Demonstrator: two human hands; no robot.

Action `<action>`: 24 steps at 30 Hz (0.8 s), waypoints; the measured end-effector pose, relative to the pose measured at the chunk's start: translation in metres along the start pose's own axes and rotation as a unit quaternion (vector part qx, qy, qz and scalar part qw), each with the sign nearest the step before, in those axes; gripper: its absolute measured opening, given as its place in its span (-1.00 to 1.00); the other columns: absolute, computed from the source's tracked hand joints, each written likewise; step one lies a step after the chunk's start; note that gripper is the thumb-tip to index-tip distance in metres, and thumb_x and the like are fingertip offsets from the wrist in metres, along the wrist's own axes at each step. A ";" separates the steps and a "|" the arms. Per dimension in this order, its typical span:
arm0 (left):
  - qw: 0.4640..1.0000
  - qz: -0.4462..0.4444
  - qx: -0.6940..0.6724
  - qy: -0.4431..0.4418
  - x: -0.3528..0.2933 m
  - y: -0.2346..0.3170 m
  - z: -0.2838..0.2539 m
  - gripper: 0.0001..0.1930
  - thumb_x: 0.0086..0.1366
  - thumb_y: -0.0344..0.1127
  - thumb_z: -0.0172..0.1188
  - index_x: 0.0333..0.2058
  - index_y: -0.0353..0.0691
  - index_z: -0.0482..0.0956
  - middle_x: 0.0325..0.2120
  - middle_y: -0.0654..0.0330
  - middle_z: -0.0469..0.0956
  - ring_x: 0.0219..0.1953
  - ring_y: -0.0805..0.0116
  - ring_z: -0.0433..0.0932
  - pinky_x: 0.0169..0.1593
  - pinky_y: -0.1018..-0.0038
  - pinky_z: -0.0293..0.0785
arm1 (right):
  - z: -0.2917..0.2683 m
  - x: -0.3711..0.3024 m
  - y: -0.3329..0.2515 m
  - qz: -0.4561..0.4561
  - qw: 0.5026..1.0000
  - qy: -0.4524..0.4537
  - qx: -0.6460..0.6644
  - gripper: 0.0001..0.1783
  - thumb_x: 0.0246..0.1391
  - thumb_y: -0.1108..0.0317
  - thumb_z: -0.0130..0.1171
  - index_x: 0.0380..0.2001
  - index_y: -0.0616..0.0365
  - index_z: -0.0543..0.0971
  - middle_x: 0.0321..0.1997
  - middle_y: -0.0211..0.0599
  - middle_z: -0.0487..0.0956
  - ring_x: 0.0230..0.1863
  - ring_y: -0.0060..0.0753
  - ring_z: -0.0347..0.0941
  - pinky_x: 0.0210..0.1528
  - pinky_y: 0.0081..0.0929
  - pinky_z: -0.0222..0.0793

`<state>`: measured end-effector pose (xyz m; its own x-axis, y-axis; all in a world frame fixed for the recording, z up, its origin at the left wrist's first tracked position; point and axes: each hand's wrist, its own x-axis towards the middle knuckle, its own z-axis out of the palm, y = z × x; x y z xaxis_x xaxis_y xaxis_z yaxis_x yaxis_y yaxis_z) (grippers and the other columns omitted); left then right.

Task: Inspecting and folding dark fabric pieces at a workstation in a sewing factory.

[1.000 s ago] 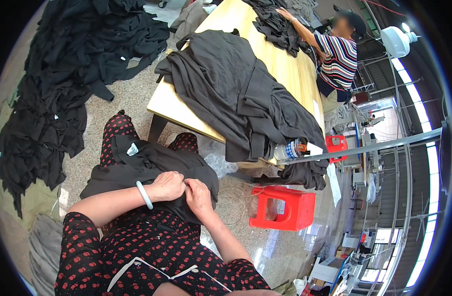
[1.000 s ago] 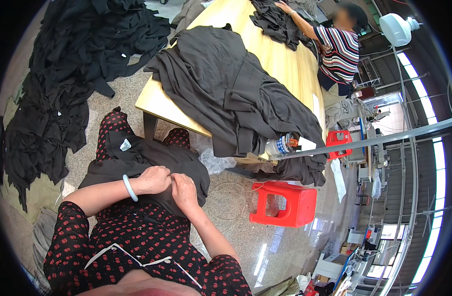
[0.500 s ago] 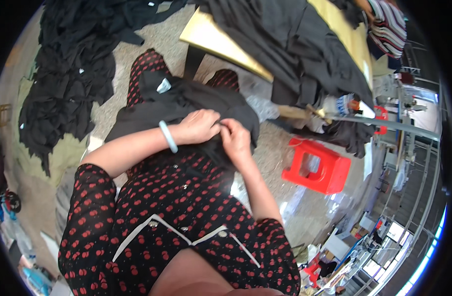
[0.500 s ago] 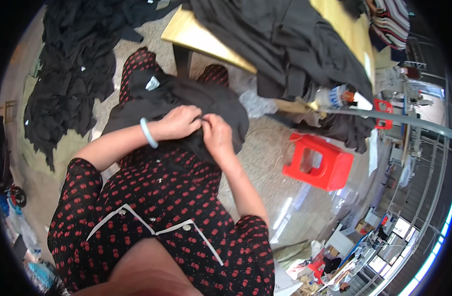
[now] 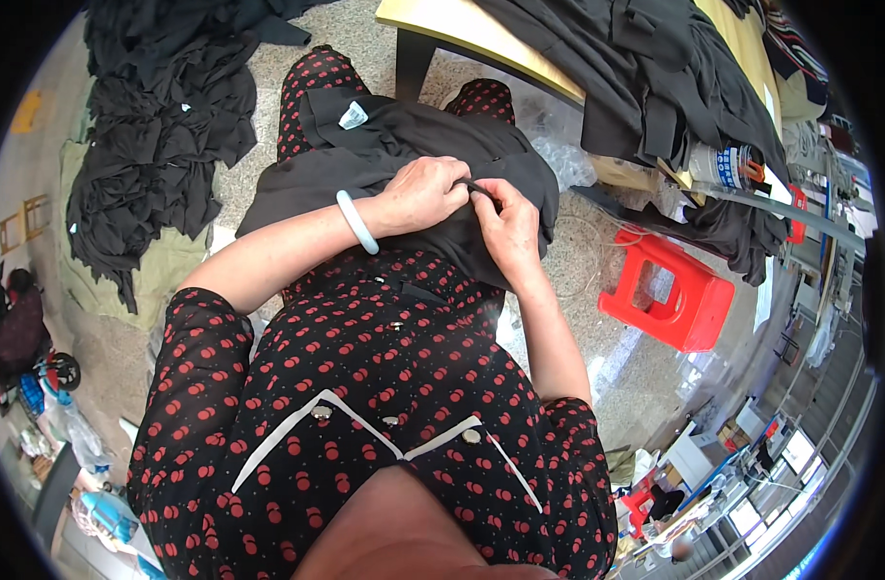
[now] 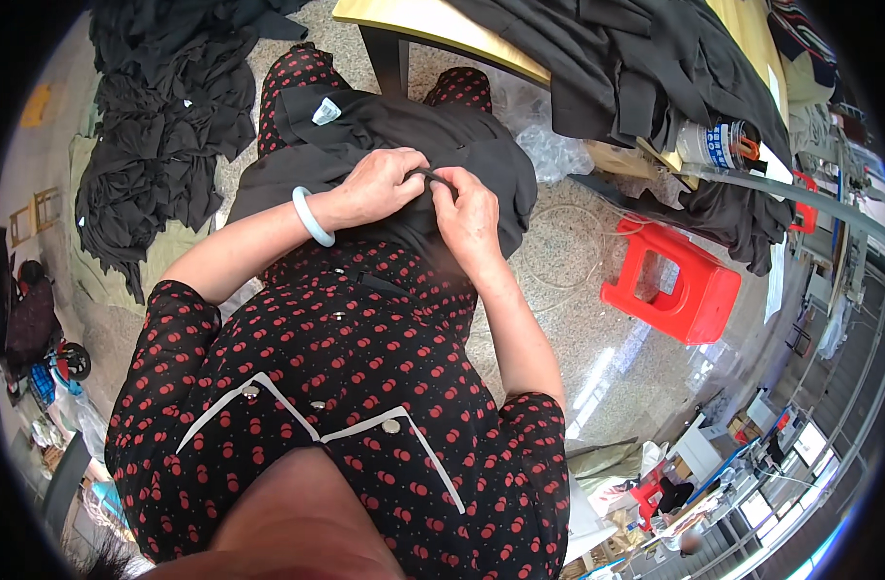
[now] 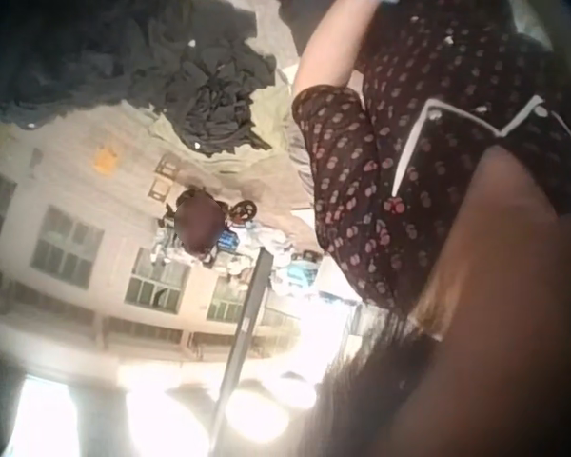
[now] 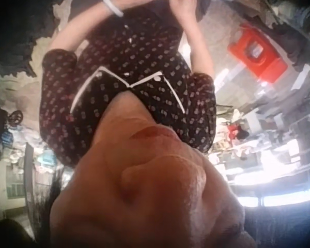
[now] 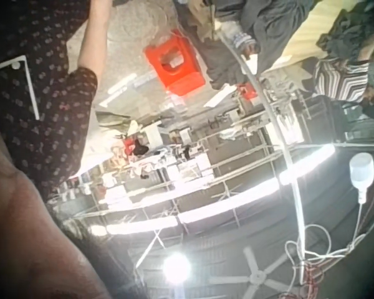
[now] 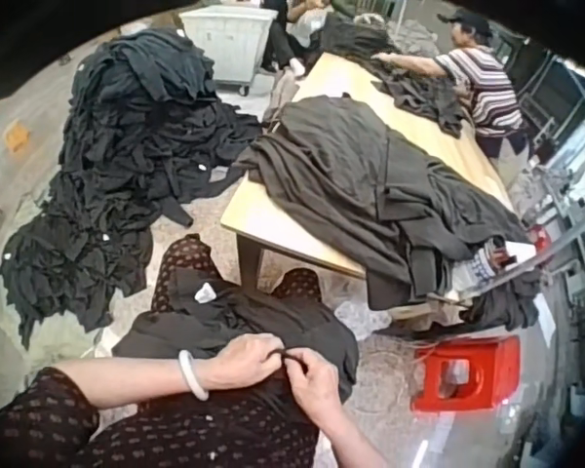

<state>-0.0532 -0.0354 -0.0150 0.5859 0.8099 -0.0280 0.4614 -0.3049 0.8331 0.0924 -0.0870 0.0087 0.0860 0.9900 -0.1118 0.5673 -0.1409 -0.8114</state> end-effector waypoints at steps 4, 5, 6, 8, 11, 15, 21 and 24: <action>1.000 0.016 -0.017 -0.001 0.002 -0.002 -0.006 -0.82 0.01 -0.41 -0.01 -0.43 -0.41 0.44 -0.50 -0.04 0.46 -0.38 0.02 0.46 -0.31 0.29 0.37 | -0.001 0.003 0.001 0.006 1.000 0.004 0.013 -0.85 -0.13 0.46 0.06 -0.42 0.26 0.49 -0.41 -0.12 0.52 -0.38 -0.14 0.47 -0.31 -0.38 0.35; 0.999 0.032 -0.029 0.009 0.003 -0.002 -0.008 -0.84 0.00 -0.41 -0.02 -0.47 -0.40 0.43 -0.51 -0.03 0.45 -0.38 0.01 0.46 -0.31 0.26 0.37 | -0.001 0.004 0.001 -0.017 1.000 0.005 0.005 -0.85 -0.10 0.44 0.06 -0.40 0.26 0.49 -0.44 -0.19 0.52 -0.41 -0.35 0.44 -0.32 -0.49 0.32; 0.998 0.048 -0.041 0.019 0.003 -0.002 -0.010 -0.86 -0.01 -0.41 -0.03 -0.50 -0.39 0.42 -0.52 -0.03 0.45 -0.39 -0.01 0.45 -0.31 0.23 0.36 | -0.002 0.005 0.002 -0.046 0.999 0.010 -0.001 -0.84 -0.08 0.43 0.06 -0.38 0.27 0.49 -0.46 -0.25 0.51 -0.43 -0.55 0.41 -0.34 -0.60 0.30; 0.998 0.052 -0.041 0.009 0.003 -0.003 -0.014 -0.86 0.00 -0.43 -0.03 -0.47 -0.39 0.42 -0.50 -0.03 0.45 -0.38 -0.01 0.45 -0.30 0.24 0.36 | -0.005 0.007 0.002 -0.040 0.999 -0.018 0.009 -0.85 -0.07 0.44 0.06 -0.39 0.28 0.48 -0.47 -0.30 0.50 -0.43 -0.60 0.38 -0.36 -0.63 0.28; 0.994 0.104 -0.008 -0.013 0.007 0.000 -0.025 -0.88 0.06 -0.48 0.01 -0.39 -0.38 0.41 -0.51 0.00 0.42 -0.41 0.04 0.45 -0.35 0.32 0.35 | -0.010 0.013 -0.003 -0.044 0.995 -0.064 0.055 -0.86 -0.07 0.46 0.06 -0.39 0.29 0.46 -0.47 -0.39 0.47 -0.42 -0.68 0.32 -0.38 -0.68 0.25; 0.990 0.117 -0.056 -0.047 0.015 0.013 -0.048 -0.89 0.08 -0.49 0.03 -0.38 -0.38 0.41 -0.52 0.04 0.40 -0.44 0.14 0.42 -0.36 0.39 0.32 | -0.025 0.017 -0.017 -0.013 0.982 -0.106 0.157 -0.91 -0.04 0.49 0.06 -0.41 0.26 0.46 -0.49 -0.58 0.42 -0.45 -0.79 0.25 -0.41 -0.78 0.18; 0.984 0.119 -0.006 -0.130 0.014 0.013 -0.071 -0.79 0.02 -0.27 0.16 -0.45 -0.31 0.45 -0.50 0.06 0.44 -0.40 0.11 0.45 -0.34 0.34 0.34 | -0.017 0.017 -0.014 -0.045 0.991 -0.074 0.102 -0.88 -0.05 0.46 0.12 -0.39 0.24 0.46 -0.54 -0.50 0.46 -0.49 -0.75 0.31 -0.41 -0.73 0.25; 0.966 0.022 0.038 -0.256 0.007 -0.005 -0.060 -0.64 0.03 -0.11 0.22 -0.42 -0.32 0.41 -0.49 0.16 0.40 -0.42 0.32 0.42 -0.34 0.46 0.31 | -0.015 0.005 0.001 -0.025 0.992 -0.106 -0.057 -0.72 -0.13 0.31 0.21 -0.34 0.21 0.46 -0.54 -0.26 0.49 -0.52 -0.41 0.41 -0.41 -0.54 0.32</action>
<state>-0.0914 0.0022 0.0139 0.8498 0.4475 -0.2786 0.4643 -0.3849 0.7977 0.1058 -0.0818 0.0154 -0.1115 0.9734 -0.2002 0.6559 -0.0793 -0.7506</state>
